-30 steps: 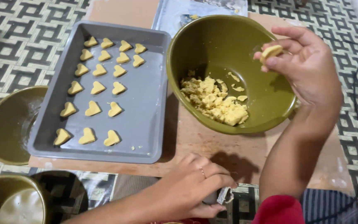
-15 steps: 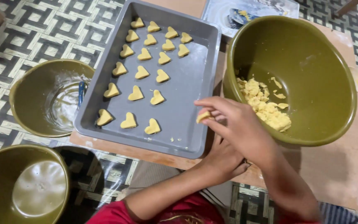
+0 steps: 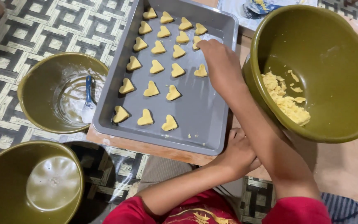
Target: Shaping dough into heart-shaped cookies and placing them on a baking tray.
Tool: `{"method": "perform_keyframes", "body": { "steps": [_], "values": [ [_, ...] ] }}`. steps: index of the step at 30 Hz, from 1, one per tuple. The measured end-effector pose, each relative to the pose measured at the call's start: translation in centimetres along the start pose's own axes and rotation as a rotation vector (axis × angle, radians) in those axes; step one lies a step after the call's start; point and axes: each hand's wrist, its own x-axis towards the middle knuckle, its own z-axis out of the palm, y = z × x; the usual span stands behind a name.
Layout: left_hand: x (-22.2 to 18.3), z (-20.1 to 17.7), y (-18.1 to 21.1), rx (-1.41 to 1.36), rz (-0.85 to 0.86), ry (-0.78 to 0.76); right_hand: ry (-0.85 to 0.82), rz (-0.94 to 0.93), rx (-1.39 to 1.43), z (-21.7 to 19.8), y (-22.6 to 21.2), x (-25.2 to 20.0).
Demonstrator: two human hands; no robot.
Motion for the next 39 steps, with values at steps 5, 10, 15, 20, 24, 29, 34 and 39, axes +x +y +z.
{"method": "perform_keyframes", "body": {
  "steps": [5, 10, 15, 20, 24, 29, 34, 39],
  "values": [
    [-0.5, 1.7, -0.1, 0.097, -0.032, 0.012, -0.248, 0.267, 0.109, 0.1, 0.7, -1.0],
    [-0.5, 1.6, 0.1, 0.123, 0.03, 0.122, -0.368, 0.255, 0.252, -0.7, 0.4, -1.0],
    [-0.4, 1.3, 0.1, 0.159, 0.002, 0.009, -0.338, 0.325, 0.439, -2.8, -1.5, -1.2],
    [-0.5, 1.6, 0.0, 0.161, -0.007, -0.002, -0.241, 0.305, 0.642, -1.9, -1.2, -0.7],
    [-0.5, 1.8, 0.0, 0.156, 0.006, 0.034, -0.164, 0.362, 0.682, -1.8, -1.0, 0.2],
    [-0.5, 2.1, -0.2, 0.157, 0.023, 0.11, -0.108, 0.404, 0.738, -0.7, -0.6, 1.6],
    [-0.8, 2.7, -0.6, 0.087, 0.023, 0.106, 0.003, 0.499, 0.817, 2.9, 0.7, 2.9],
    [-0.8, 2.5, -0.7, 0.073, 0.03, 0.086, 0.025, 0.49, 0.794, 3.2, 1.0, 3.2]
  ]
}}
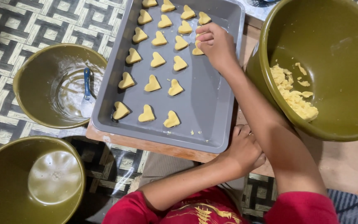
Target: Shaping dough into heart-shaped cookies and placing them on a baking tray.
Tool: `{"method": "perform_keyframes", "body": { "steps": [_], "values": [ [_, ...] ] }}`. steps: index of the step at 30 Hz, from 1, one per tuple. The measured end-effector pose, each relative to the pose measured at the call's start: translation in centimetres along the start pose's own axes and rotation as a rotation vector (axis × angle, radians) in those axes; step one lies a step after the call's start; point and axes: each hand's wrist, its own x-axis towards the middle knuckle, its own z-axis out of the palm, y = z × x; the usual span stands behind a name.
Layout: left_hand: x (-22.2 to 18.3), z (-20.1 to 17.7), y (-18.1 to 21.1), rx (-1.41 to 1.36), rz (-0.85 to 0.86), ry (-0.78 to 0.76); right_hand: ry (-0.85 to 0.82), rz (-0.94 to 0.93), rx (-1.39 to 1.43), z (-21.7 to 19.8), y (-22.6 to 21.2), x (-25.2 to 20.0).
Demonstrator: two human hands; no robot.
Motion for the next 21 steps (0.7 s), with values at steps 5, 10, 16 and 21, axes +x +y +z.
{"method": "perform_keyframes", "body": {
  "steps": [5, 10, 16, 21],
  "values": [
    [0.5, -0.7, 0.4, 0.004, -0.003, 0.019, 0.019, -0.031, -0.005, 0.2, -0.1, -0.3],
    [0.1, 0.2, 0.1, -0.011, -0.01, 0.065, 0.009, -0.056, -0.005, 0.2, 0.1, -0.4],
    [0.4, -0.5, 0.0, 0.02, 0.007, 0.023, 0.017, -0.178, -0.094, 0.2, 0.6, -0.6],
    [1.0, -2.8, 0.5, -0.038, -0.007, -0.037, 0.006, -0.186, -0.216, -0.5, -2.2, -3.2]
  ]
}}
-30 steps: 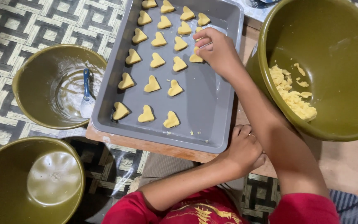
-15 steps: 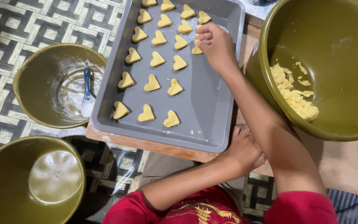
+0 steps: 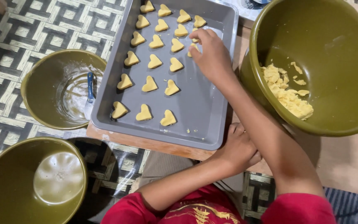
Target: Shaping dough into heart-shaped cookies and placing them on a baking tray.
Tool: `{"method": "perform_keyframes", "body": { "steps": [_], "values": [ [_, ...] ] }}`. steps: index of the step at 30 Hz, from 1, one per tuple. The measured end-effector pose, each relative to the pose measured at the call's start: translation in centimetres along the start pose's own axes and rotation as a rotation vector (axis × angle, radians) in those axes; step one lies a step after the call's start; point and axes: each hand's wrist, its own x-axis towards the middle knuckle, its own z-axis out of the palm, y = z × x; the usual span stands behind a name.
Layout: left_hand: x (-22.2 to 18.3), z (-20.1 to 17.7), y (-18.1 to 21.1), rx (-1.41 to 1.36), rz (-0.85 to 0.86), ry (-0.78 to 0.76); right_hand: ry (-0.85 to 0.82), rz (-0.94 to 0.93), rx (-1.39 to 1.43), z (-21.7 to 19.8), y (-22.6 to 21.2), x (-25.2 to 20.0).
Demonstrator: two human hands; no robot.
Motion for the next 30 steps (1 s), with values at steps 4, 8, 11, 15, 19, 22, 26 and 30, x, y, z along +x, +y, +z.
{"method": "perform_keyframes", "body": {
  "steps": [4, 8, 11, 15, 19, 22, 26, 30],
  "values": [
    [1.3, -2.7, 0.5, -0.117, -0.026, -0.15, -0.134, -0.163, 0.062, -3.2, -4.4, -5.4],
    [2.6, -3.9, 1.2, -0.21, 0.059, 0.011, -0.159, -0.29, 0.118, -8.5, -6.2, -12.1],
    [2.9, -5.5, 2.3, -0.131, -0.009, -0.035, -0.16, -0.238, 0.099, -13.5, -7.8, -16.3],
    [2.0, -4.6, 1.8, -0.04, -0.057, -0.179, 0.024, -0.039, 0.085, -18.9, -5.3, -17.4],
    [3.4, -7.4, 3.3, -0.173, -0.148, -0.236, -0.009, 0.223, -0.135, -21.4, -0.7, -13.8],
    [2.3, -6.3, 2.7, -0.149, -0.126, -0.164, -0.34, 0.235, -0.366, -21.3, 3.6, -10.0],
    [2.9, -7.0, 3.4, -0.151, -0.222, -0.32, -0.67, 0.44, -0.476, -18.8, 5.9, -5.7],
    [2.5, -6.7, 3.1, -0.124, -0.115, -0.237, -0.694, 0.54, -0.552, -16.3, 6.8, -4.3]
  ]
}}
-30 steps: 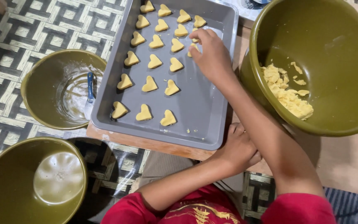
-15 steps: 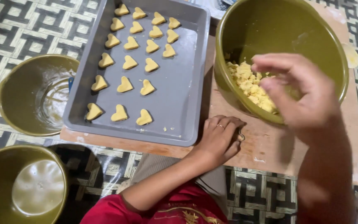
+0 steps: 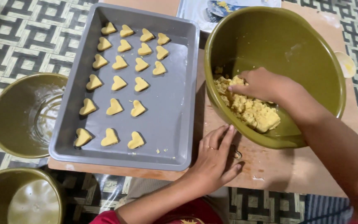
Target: Shaping dough into heart-shaped cookies and placing them on a baking tray.
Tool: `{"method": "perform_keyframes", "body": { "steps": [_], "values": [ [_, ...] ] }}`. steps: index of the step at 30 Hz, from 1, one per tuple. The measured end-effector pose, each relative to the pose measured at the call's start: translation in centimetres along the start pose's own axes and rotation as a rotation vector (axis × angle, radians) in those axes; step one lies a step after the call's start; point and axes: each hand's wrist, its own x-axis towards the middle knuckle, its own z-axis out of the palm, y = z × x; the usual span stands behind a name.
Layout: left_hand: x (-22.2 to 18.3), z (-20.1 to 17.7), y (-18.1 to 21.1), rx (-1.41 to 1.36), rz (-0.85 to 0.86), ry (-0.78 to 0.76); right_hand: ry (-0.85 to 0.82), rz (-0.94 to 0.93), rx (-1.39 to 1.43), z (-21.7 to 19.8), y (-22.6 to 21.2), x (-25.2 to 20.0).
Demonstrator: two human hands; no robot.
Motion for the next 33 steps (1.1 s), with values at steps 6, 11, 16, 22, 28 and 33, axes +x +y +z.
{"method": "perform_keyframes", "body": {
  "steps": [6, 11, 16, 22, 28, 33],
  "values": [
    [-0.2, 0.3, -0.1, -0.017, -0.028, -0.067, 0.049, -0.067, 0.05, 1.5, 1.5, 3.1],
    [0.0, 0.8, -0.3, 0.008, -0.045, -0.102, 0.034, -0.05, 0.093, 1.3, 1.2, 3.1],
    [-0.1, 0.4, -0.2, -0.027, -0.021, -0.083, 0.162, -0.153, -0.071, 3.0, 3.0, 5.7],
    [-0.1, 0.2, 0.0, -0.02, -0.008, -0.058, 0.118, -0.062, 0.025, 1.9, 1.3, 3.5],
    [-0.1, 0.0, 0.1, -0.008, -0.033, -0.097, 0.158, -0.068, 0.166, 1.6, 1.9, 4.0],
    [-0.1, 0.1, 0.0, -0.008, -0.024, -0.102, 0.131, -0.002, 0.211, 0.7, 1.2, 2.6]
  ]
}}
